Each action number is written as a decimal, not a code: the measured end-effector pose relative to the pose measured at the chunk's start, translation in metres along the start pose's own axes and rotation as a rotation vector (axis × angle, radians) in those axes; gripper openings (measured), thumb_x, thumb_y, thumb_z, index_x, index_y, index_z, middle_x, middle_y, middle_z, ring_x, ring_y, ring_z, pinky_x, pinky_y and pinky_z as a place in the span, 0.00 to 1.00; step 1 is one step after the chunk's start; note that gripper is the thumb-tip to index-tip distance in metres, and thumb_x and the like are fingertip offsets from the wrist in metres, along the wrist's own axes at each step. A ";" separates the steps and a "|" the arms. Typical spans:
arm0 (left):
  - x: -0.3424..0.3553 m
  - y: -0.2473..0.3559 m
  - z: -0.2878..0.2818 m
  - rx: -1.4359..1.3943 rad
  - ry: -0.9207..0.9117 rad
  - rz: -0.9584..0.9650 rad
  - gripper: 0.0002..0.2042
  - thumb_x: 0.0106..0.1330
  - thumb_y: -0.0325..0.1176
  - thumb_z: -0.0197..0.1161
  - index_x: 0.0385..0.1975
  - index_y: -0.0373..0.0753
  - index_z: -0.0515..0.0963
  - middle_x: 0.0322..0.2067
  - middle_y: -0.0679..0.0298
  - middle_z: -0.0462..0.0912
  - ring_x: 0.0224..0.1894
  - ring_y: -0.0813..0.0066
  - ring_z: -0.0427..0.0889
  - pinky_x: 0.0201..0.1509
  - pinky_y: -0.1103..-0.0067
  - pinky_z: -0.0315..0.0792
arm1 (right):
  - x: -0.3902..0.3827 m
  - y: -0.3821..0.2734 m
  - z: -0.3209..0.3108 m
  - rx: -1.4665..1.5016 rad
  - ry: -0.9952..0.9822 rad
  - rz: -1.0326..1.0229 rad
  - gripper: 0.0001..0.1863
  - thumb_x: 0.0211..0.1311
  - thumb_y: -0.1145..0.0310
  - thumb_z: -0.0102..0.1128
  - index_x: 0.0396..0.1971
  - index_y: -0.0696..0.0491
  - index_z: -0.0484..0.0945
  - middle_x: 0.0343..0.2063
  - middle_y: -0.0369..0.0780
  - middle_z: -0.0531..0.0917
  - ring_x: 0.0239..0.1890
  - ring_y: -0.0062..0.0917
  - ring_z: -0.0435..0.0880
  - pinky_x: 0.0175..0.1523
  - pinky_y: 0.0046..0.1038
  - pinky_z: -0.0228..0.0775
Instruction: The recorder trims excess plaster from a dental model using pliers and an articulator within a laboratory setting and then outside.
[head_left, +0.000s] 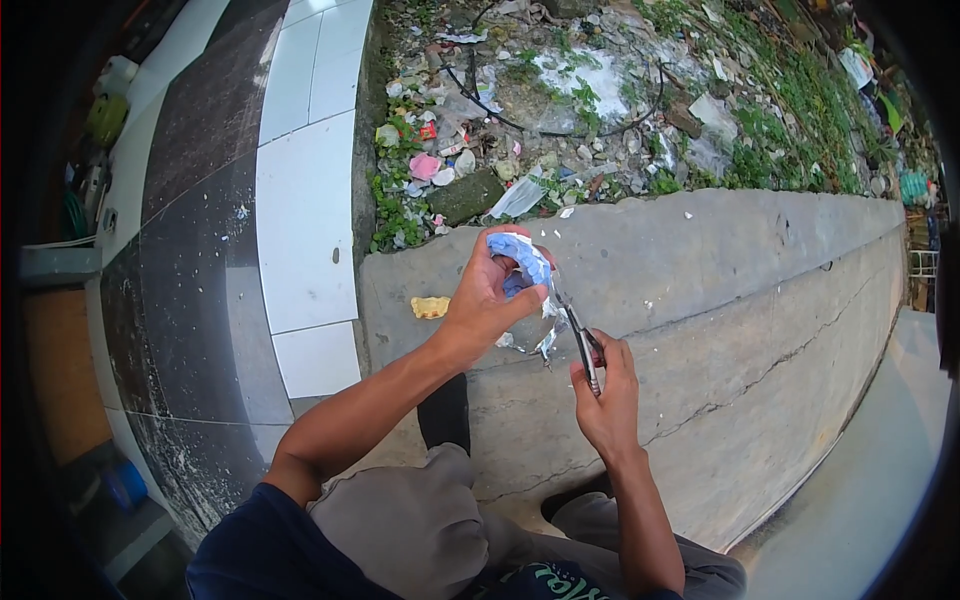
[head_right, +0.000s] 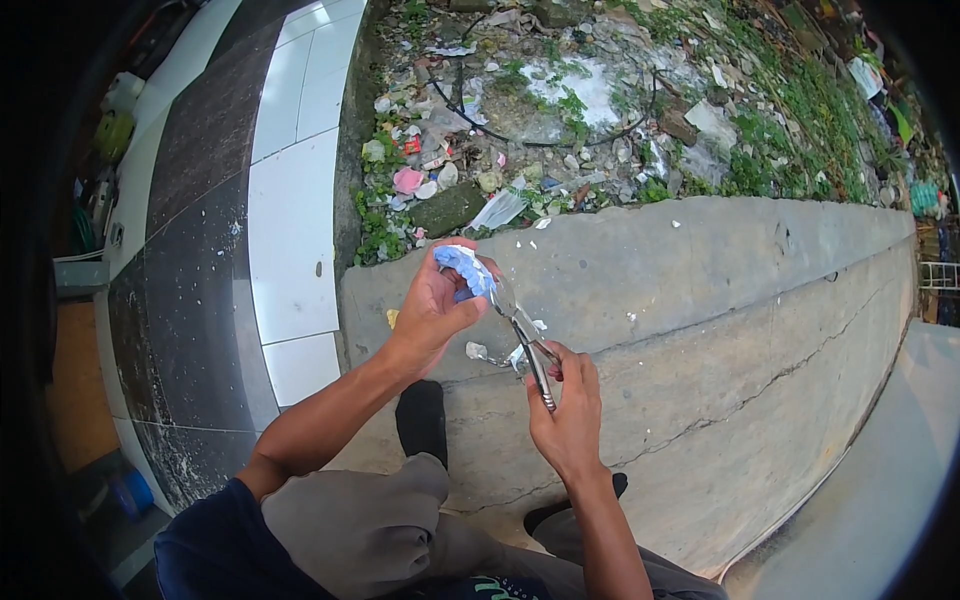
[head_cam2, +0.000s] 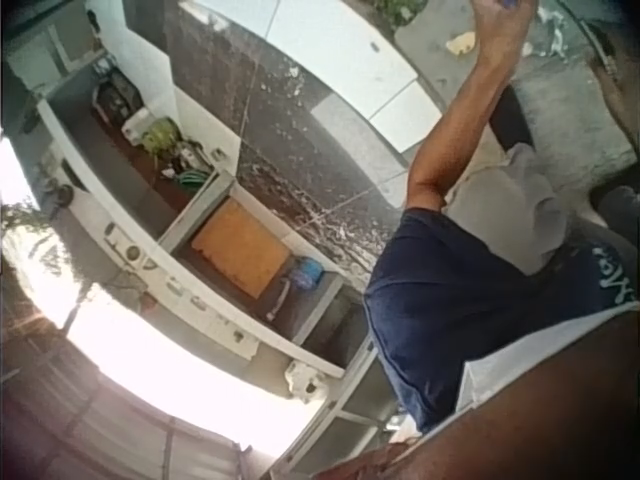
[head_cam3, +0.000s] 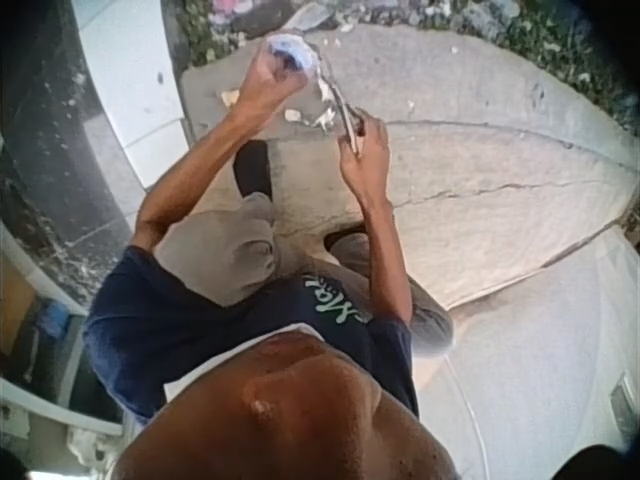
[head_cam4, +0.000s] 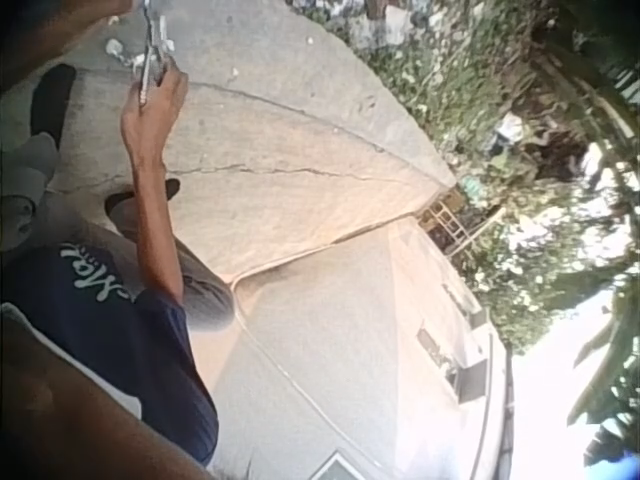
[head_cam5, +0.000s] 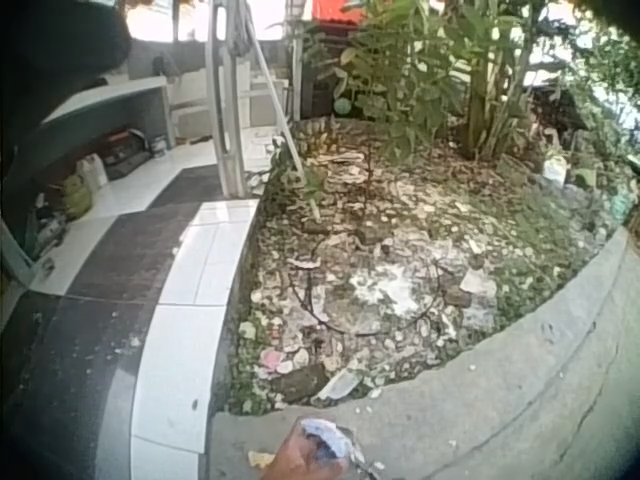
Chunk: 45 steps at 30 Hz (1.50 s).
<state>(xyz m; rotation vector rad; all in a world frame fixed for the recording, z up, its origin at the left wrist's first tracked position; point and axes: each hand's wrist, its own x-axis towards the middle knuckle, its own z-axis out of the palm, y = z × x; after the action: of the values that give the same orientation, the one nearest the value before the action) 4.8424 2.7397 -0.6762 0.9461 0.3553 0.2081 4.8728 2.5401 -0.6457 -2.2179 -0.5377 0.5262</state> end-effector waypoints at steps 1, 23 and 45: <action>0.000 0.000 -0.003 0.065 -0.036 0.025 0.29 0.55 0.22 0.64 0.56 0.41 0.60 0.48 0.59 0.72 0.49 0.73 0.72 0.57 0.75 0.65 | 0.000 -0.003 -0.003 0.002 -0.001 -0.001 0.23 0.56 0.73 0.60 0.53 0.60 0.70 0.38 0.46 0.73 0.40 0.36 0.74 0.47 0.34 0.67; -0.005 0.017 -0.001 0.410 -0.240 0.141 0.25 0.55 0.25 0.66 0.49 0.38 0.60 0.42 0.61 0.71 0.47 0.75 0.72 0.52 0.75 0.67 | -0.004 -0.009 -0.024 0.020 -0.194 0.122 0.28 0.54 0.77 0.59 0.59 0.54 0.70 0.30 0.43 0.75 0.30 0.31 0.76 0.39 0.30 0.70; -0.009 0.018 0.002 0.645 -0.185 0.037 0.21 0.60 0.28 0.64 0.49 0.38 0.61 0.43 0.60 0.73 0.42 0.76 0.74 0.48 0.76 0.70 | 0.000 0.008 -0.026 -0.154 -0.006 -0.072 0.20 0.50 0.79 0.62 0.47 0.58 0.78 0.29 0.45 0.81 0.26 0.33 0.81 0.32 0.28 0.73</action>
<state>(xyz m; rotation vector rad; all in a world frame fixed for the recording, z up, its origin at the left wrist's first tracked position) 4.8347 2.7452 -0.6583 1.5961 0.2340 0.0330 4.8881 2.5199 -0.6359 -2.3330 -0.6783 0.4674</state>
